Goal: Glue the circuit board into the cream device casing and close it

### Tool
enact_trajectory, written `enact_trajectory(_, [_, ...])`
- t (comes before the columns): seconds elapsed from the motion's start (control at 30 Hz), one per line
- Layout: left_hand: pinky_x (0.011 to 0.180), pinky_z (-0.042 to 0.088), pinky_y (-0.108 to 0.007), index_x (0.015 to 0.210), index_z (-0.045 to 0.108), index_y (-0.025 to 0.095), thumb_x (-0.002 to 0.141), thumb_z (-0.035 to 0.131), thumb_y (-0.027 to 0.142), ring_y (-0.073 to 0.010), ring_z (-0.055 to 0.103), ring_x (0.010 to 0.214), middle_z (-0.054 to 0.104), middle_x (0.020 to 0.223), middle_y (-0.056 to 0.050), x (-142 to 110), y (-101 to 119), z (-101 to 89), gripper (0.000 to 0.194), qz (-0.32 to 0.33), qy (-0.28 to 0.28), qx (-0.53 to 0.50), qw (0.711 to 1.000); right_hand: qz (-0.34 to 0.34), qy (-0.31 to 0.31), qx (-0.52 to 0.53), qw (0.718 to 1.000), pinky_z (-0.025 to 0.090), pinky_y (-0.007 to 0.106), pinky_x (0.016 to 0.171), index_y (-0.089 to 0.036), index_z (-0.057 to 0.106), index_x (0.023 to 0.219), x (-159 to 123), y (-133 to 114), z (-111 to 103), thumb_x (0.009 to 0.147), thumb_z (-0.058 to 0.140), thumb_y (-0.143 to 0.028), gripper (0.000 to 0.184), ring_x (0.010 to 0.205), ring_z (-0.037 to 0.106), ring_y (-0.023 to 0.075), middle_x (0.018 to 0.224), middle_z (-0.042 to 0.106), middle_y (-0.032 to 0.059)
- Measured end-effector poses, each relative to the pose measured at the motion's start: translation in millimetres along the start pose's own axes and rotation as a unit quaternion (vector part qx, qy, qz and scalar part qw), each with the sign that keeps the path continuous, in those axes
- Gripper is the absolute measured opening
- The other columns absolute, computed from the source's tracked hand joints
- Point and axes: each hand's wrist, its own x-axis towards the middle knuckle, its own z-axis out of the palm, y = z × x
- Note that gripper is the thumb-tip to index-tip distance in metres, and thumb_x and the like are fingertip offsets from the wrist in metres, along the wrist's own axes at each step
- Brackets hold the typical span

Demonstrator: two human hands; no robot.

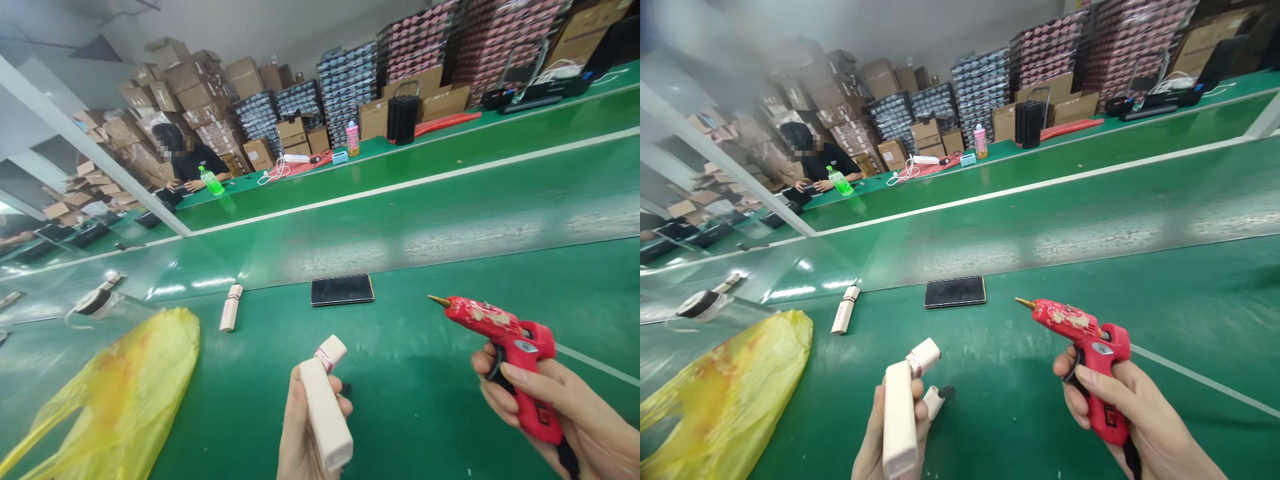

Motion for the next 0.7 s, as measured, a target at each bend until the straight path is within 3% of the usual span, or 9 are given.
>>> enact_trajectory(0.07, [0.065, 0.068, -0.015, 0.102, 0.082, 0.010, 0.108, 0.058, 0.012, -0.0155, 0.085, 0.074, 0.087, 0.089, -0.011, 7, -1, 0.0, 0.025, -0.024, 0.044, -0.012, 0.999, 0.016, -0.018, -0.015, 1.000, 0.051, 0.018, 0.043, -0.023, 0.083, 0.093, -3, 4, -3, 0.071, 0.096, -0.054, 0.040, 0.058, 0.054, 0.0135, 0.086, 0.073, 0.0069])
enact_trajectory(0.13, [0.063, 0.068, -0.016, 0.100, 0.080, 0.004, 0.110, 0.048, 0.007, -0.0173, 0.085, 0.074, 0.087, 0.087, -0.014, 14, -2, 1.4, 0.034, -0.048, 0.078, -0.011, 0.996, 0.029, -0.029, -0.026, 0.999, 0.049, 0.016, 0.044, -0.022, 0.082, 0.095, -6, 6, -4, 0.075, 0.093, -0.057, 0.042, 0.060, 0.056, 0.0142, 0.080, 0.072, 0.0066])
enact_trajectory(0.23, [0.059, 0.068, -0.016, 0.114, 0.072, 0.000, 0.112, 0.044, 0.007, -0.0181, 0.085, 0.073, 0.086, 0.088, -0.016, 19, -6, 3.5, 0.029, -0.070, 0.099, -0.004, 0.993, 0.038, -0.039, -0.022, 0.998, 0.055, 0.020, 0.054, -0.021, 0.082, 0.097, -11, 6, -3, 0.079, 0.090, -0.059, 0.043, 0.062, 0.059, 0.0159, 0.071, 0.068, 0.0042])
enact_trajectory(0.33, [0.057, 0.066, -0.015, 0.135, 0.060, -0.002, 0.111, 0.044, 0.005, -0.0177, 0.085, 0.072, 0.085, 0.086, -0.016, 20, -9, 4.4, 0.030, -0.080, 0.105, -0.001, 0.991, 0.040, -0.051, -0.016, 0.998, 0.055, 0.020, 0.055, -0.022, 0.080, 0.097, -16, 7, -2, 0.082, 0.088, -0.059, 0.041, 0.062, 0.058, 0.0154, 0.075, 0.069, 0.0039])
enact_trajectory(0.43, [0.063, 0.068, -0.015, 0.136, 0.061, 0.002, 0.110, 0.045, 0.005, -0.0161, 0.085, 0.075, 0.085, 0.089, -0.014, 21, -10, 4.3, 0.031, -0.074, 0.100, 0.009, 0.992, 0.039, -0.061, -0.017, 0.997, 0.056, 0.020, 0.057, -0.022, 0.080, 0.096, -21, 9, -3, 0.085, 0.085, -0.057, 0.037, 0.063, 0.058, 0.0150, 0.079, 0.070, 0.0039])
enact_trajectory(0.53, [0.068, 0.069, -0.019, 0.124, 0.066, 0.010, 0.105, 0.061, 0.014, -0.0172, 0.084, 0.081, 0.085, 0.099, -0.014, 22, -14, 0.8, 0.020, -0.004, 0.094, 0.084, 0.992, 0.036, -0.067, -0.014, 0.997, 0.055, 0.020, 0.057, -0.023, 0.079, 0.098, -24, 11, -4, 0.086, 0.085, -0.054, 0.034, 0.064, 0.058, 0.0145, 0.087, 0.071, 0.0045])
enact_trajectory(0.6, [0.068, 0.068, -0.021, 0.120, 0.066, 0.017, 0.096, 0.081, 0.034, -0.0192, 0.083, 0.087, 0.084, 0.108, -0.012, 23, -22, -6.1, 0.032, 0.095, 0.077, 0.187, 0.975, 0.051, -0.062, -0.007, 0.997, 0.056, 0.021, 0.059, -0.022, 0.080, 0.100, -24, 10, -5, 0.088, 0.084, -0.053, 0.034, 0.065, 0.059, 0.0144, 0.092, 0.073, 0.0056])
enact_trajectory(0.67, [0.074, 0.067, -0.022, 0.120, 0.065, 0.023, 0.085, 0.089, 0.051, -0.0192, 0.082, 0.093, 0.083, 0.115, -0.009, 23, -31, -17.0, 0.051, 0.214, 0.051, 0.313, 0.924, 0.064, -0.056, -0.011, 0.996, 0.055, 0.022, 0.060, -0.020, 0.080, 0.099, -25, 9, -4, 0.088, 0.083, -0.055, 0.037, 0.065, 0.059, 0.0145, 0.086, 0.073, 0.0059])
enact_trajectory(0.7, [0.078, 0.067, -0.022, 0.122, 0.066, 0.025, 0.085, 0.088, 0.054, -0.0180, 0.081, 0.095, 0.082, 0.117, -0.008, 24, -36, -23.5, 0.052, 0.273, 0.036, 0.379, 0.883, 0.063, -0.056, -0.019, 0.996, 0.053, 0.021, 0.059, -0.019, 0.080, 0.098, -27, 8, -4, 0.087, 0.083, -0.058, 0.040, 0.063, 0.058, 0.0145, 0.080, 0.072, 0.0055])
